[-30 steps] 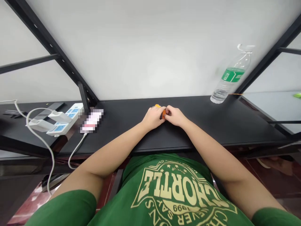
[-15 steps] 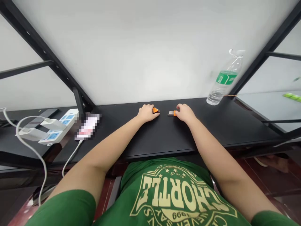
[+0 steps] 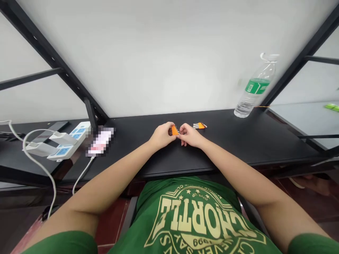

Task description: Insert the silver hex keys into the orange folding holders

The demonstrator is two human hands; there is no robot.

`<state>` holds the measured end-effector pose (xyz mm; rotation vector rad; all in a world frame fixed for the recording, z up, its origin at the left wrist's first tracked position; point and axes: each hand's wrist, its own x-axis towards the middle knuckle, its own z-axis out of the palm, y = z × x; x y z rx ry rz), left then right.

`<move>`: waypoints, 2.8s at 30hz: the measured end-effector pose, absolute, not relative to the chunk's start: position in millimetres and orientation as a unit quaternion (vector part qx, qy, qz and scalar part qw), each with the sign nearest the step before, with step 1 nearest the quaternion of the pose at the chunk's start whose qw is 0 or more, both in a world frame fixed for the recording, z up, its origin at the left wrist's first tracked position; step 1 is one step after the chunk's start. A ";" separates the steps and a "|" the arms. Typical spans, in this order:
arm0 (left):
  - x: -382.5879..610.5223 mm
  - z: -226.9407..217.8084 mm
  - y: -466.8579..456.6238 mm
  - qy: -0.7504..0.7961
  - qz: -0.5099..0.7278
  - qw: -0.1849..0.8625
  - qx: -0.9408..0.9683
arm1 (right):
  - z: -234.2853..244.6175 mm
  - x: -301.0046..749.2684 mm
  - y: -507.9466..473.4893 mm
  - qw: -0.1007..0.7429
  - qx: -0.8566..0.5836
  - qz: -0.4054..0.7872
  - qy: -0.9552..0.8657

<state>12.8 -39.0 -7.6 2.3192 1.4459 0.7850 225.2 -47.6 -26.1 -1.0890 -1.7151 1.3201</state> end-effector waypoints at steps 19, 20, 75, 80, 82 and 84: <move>10.7 -8.5 -54.5 0.482 0.251 0.133 0.829 | -26.2 228.4 -45.4 0.311 -0.435 0.517 -0.668; 10.9 -8.5 -55.1 0.477 0.252 0.130 0.832 | -26.8 229.1 -44.4 0.305 -0.432 0.523 -0.668; -18.8 -9.6 -34.9 0.487 0.248 0.180 0.818 | -16.4 262.4 -37.4 0.303 -0.517 0.442 -0.667; -18.9 -8.3 -35.4 0.502 0.260 0.188 0.803 | -10.1 263.9 -39.2 0.237 -0.573 0.375 -0.689; -20.2 -7.2 -35.4 0.503 0.273 0.187 0.799 | -9.6 266.3 -37.5 0.215 -0.579 0.354 -0.702; -20.5 -6.6 -35.7 0.502 0.280 0.186 0.797 | -10.7 268.9 -35.4 0.206 -0.572 0.316 -0.728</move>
